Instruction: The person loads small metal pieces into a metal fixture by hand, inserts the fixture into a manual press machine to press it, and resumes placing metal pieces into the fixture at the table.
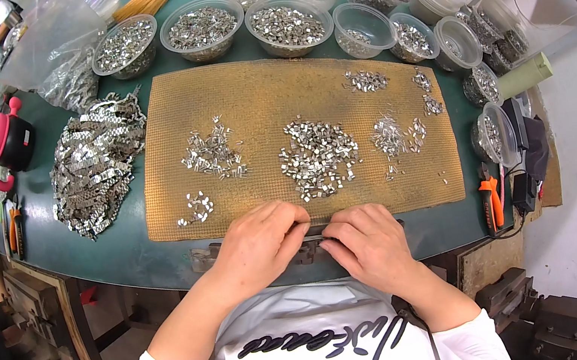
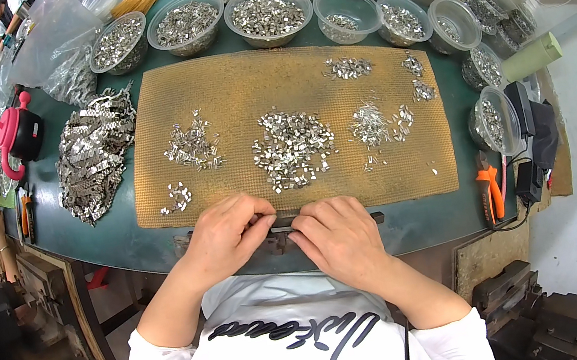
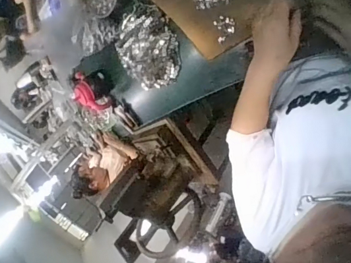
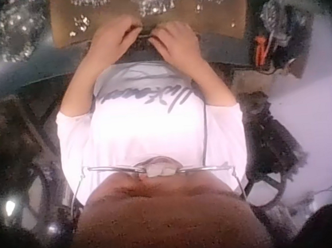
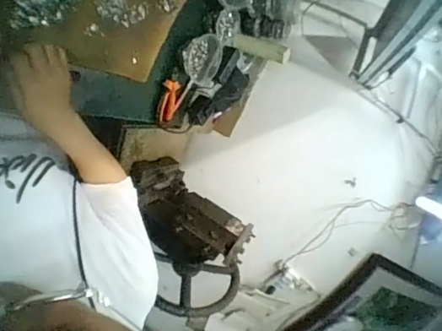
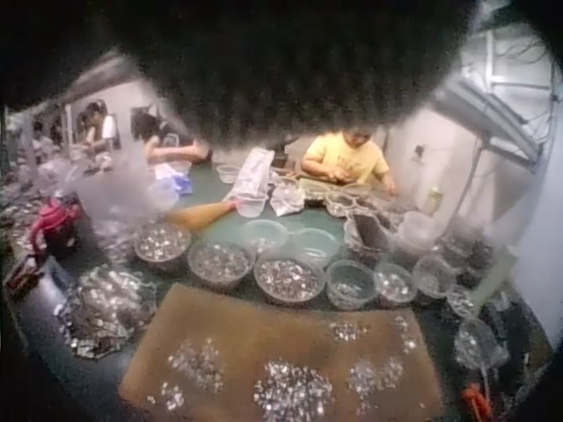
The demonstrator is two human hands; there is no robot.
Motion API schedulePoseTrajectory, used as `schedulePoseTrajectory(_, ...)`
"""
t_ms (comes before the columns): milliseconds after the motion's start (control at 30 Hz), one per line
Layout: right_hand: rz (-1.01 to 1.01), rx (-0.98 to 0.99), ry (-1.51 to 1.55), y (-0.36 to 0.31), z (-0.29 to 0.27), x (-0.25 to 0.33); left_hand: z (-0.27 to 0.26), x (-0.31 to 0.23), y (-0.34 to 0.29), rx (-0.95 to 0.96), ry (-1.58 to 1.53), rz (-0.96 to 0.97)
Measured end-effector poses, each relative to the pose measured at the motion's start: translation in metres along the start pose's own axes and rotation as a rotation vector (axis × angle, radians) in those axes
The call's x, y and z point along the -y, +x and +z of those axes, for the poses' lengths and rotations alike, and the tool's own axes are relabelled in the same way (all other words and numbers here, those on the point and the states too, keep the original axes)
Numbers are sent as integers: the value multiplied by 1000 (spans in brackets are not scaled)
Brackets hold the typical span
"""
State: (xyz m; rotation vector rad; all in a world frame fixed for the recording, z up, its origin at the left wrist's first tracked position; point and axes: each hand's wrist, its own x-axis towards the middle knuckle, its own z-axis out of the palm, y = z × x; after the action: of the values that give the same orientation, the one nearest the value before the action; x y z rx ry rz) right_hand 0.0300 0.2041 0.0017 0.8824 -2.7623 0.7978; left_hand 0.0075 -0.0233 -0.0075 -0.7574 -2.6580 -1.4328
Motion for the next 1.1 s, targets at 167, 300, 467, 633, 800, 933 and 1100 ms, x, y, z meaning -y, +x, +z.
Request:
schedulePoseTrajectory(167,62,0,145,-1,-8,-12,5,-8,-6,93,-17,53)
schedulePoseTrajectory(300,102,-37,199,-6,-14,-19,12,-12,-7,81,94,98)
schedulePoseTrajectory(467,112,-84,175,-13,-20,-27,13,-13,-10,78,186,144)
schedulePoseTrajectory(633,180,-115,205,-24,-28,-34,12,-13,-10,81,119,74)
schedulePoseTrajectory(800,260,-136,242,-36,-32,-36,14,-17,-10,117,159,23)
schedulePoseTrajectory(933,238,-142,216,-42,-27,-38,14,-17,-10,128,156,15)
schedulePoseTrajectory(1100,239,-141,180,-47,-22,-38,15,-16,-10,113,107,-22)
